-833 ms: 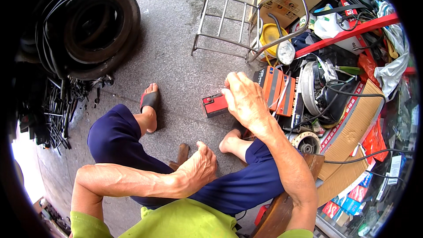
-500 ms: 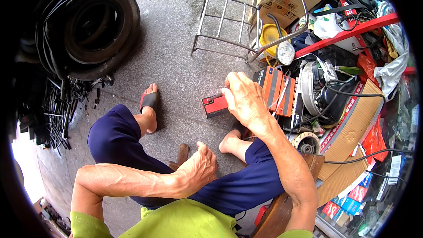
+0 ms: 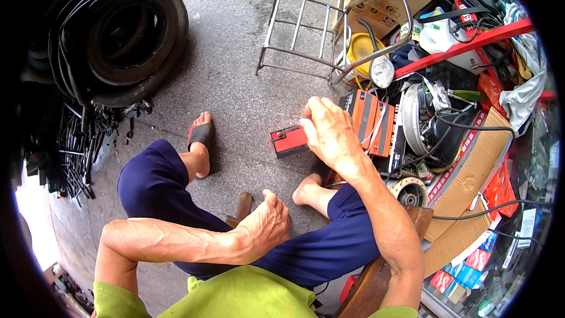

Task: The person assembles a small green-framed mirror by inserting a metal rod into its back, tightening it with a screwdriver, and then using pliers to secure the components. The person handles the mirror, rod, screwdriver, and pliers in a cluttered workshop.

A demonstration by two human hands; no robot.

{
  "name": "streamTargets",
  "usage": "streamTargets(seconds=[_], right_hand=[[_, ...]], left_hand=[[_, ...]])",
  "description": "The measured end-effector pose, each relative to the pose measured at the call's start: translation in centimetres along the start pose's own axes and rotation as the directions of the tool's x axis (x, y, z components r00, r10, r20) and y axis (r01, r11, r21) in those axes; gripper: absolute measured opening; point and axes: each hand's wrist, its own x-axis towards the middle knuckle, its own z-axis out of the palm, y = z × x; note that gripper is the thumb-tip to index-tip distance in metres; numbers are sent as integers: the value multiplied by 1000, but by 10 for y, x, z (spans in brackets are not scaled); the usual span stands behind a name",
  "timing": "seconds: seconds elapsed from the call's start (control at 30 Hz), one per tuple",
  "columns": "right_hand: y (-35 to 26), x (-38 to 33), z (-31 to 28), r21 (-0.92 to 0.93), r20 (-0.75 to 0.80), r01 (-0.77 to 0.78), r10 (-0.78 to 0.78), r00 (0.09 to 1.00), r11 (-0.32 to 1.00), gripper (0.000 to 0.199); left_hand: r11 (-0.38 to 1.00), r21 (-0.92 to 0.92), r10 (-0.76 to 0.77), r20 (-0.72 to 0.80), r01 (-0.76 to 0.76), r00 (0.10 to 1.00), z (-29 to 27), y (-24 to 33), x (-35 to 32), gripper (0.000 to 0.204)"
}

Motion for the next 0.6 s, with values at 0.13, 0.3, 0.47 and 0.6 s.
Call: streamTargets(seconds=[0.13,0.3,0.47,0.6], right_hand=[[11,2,-3,17,-19,-71,71,997,997,17],[11,6,-11,12,37,-271,270,962,963,19],[28,5,-8,72,75,-415,410,909,907,20],[29,9,-13,155,143,-562,544,827,813,22]], left_hand=[[1000,-3,11,0,-11,1000,0,-2,-1,34],[998,23,-48,-68,50,997,2,-1,-4,29],[998,44,-44,-62,47,997,4,-1,0,26],[998,37,-43,-41,44,998,2,-2,-2,26]])
